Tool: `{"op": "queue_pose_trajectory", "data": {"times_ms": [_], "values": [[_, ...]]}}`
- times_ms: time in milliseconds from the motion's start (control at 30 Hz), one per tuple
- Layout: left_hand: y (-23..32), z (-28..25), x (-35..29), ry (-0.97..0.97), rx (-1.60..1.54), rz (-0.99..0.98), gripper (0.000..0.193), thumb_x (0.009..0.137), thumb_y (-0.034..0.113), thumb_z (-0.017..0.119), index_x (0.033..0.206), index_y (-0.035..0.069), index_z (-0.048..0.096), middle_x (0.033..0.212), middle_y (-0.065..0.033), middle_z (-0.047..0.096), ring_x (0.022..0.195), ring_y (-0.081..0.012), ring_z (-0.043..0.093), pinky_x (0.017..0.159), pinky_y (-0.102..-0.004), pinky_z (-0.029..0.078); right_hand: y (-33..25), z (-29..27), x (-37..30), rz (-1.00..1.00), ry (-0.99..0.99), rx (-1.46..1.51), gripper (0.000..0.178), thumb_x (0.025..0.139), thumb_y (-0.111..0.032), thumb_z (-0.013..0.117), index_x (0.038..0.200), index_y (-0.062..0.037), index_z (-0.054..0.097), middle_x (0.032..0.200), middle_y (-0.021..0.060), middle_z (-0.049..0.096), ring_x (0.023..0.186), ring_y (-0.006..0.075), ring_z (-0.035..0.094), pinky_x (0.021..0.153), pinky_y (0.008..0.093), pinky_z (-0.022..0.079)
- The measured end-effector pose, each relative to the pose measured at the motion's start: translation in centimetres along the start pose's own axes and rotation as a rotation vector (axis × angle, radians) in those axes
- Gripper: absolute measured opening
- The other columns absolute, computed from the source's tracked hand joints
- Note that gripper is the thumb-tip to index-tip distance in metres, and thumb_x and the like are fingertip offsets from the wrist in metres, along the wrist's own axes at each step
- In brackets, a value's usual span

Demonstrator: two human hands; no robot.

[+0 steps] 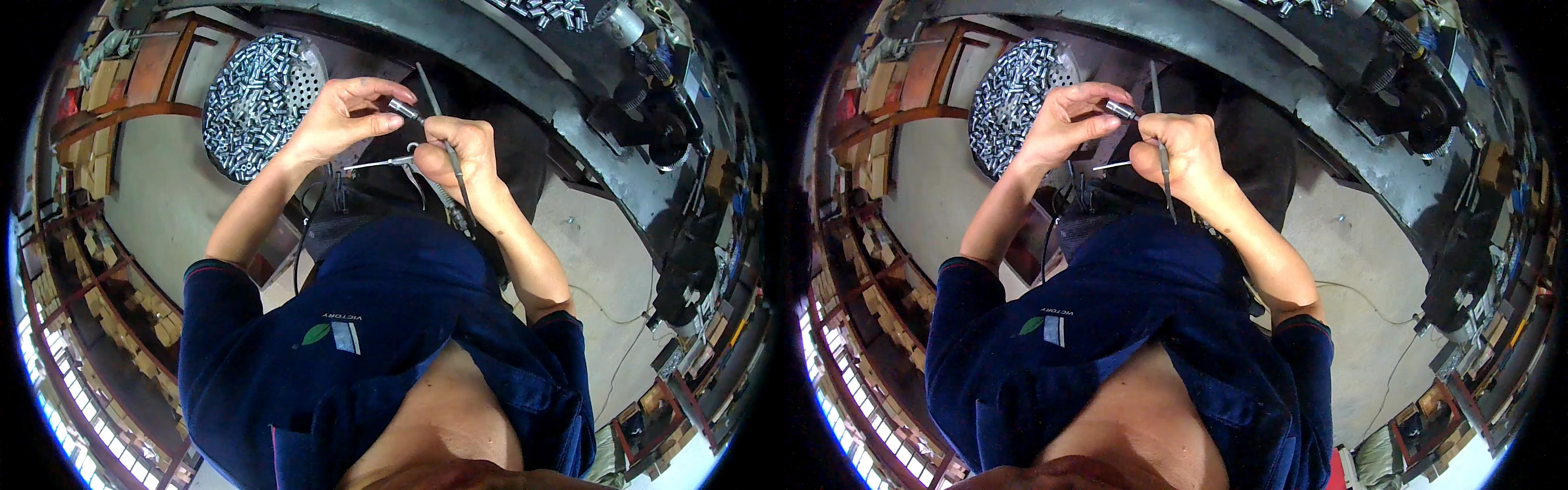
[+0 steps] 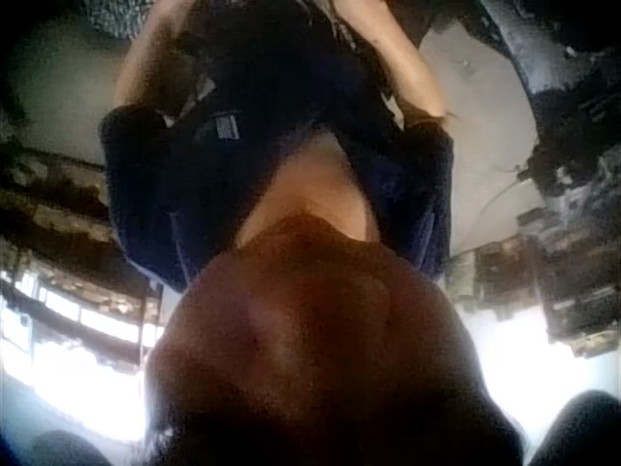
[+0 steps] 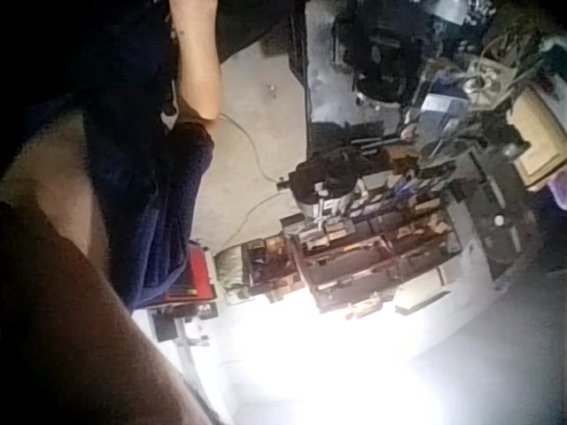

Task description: The person sits on the floor and repeatedly picks up small cylindrical metal parts from a perforated tray. They use a handheld air nozzle to blow air into the parts and then place them onto a nearby metal sheet. The process is repeated continuously for the duration of the clip.

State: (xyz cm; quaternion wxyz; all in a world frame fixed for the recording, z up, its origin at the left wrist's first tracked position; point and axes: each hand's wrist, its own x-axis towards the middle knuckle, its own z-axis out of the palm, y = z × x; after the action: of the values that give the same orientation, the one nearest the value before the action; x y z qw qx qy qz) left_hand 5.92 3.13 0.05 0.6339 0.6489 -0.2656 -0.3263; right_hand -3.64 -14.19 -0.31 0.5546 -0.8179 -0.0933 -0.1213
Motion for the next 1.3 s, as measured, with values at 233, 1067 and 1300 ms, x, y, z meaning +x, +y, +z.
{"op": "queue_pose_trajectory", "data": {"times_ms": [233,1067,1300], "values": [[0.7,-0.9,0.2,0.025,0.225,-0.088,0.036,0.089,0.033,0.053,0.098,-0.001,0.063,0.092,-0.0076,0.064,0.084,-0.0113,0.056,0.075,-0.0234,0.044,0.3,0.3,0.0,-0.092,0.015,-0.107,0.019,0.057,-0.009,0.058,0.053,-0.0027,0.04,0.049,0.0147,0.043,0.044,0.031,0.048,0.043,0.0368,0.037],[-0.7,-0.1,1.0,-0.077,-0.169,-0.051,0.024,0.08,0.009,0.065,0.099,-0.003,0.057,0.081,-0.0061,0.06,0.071,-0.0117,0.059,0.067,-0.0242,0.05,1.8,0.9,-0.6,0.207,0.045,0.302,0.024,0.067,-0.011,0.053,0.052,-0.003,0.035,0.051,-0.0006,0.027,0.052,0.0031,0.03,0.044,0.0243,0.023],[-2.3,-3.1,1.4,0.324,0.902,0.286,0.018,0.068,0.001,0.065,0.086,0.001,0.062,0.067,-0.0041,0.054,0.059,-0.0136,0.053,0.057,-0.0237,0.043,-1.4,-1.6,-1.8,0.092,0.007,0.271,0.027,0.061,0.001,0.047,0.053,-0.0063,0.021,0.05,0.0,0.026,0.047,0.0069,0.025,0.044,0.025,0.019]]}}
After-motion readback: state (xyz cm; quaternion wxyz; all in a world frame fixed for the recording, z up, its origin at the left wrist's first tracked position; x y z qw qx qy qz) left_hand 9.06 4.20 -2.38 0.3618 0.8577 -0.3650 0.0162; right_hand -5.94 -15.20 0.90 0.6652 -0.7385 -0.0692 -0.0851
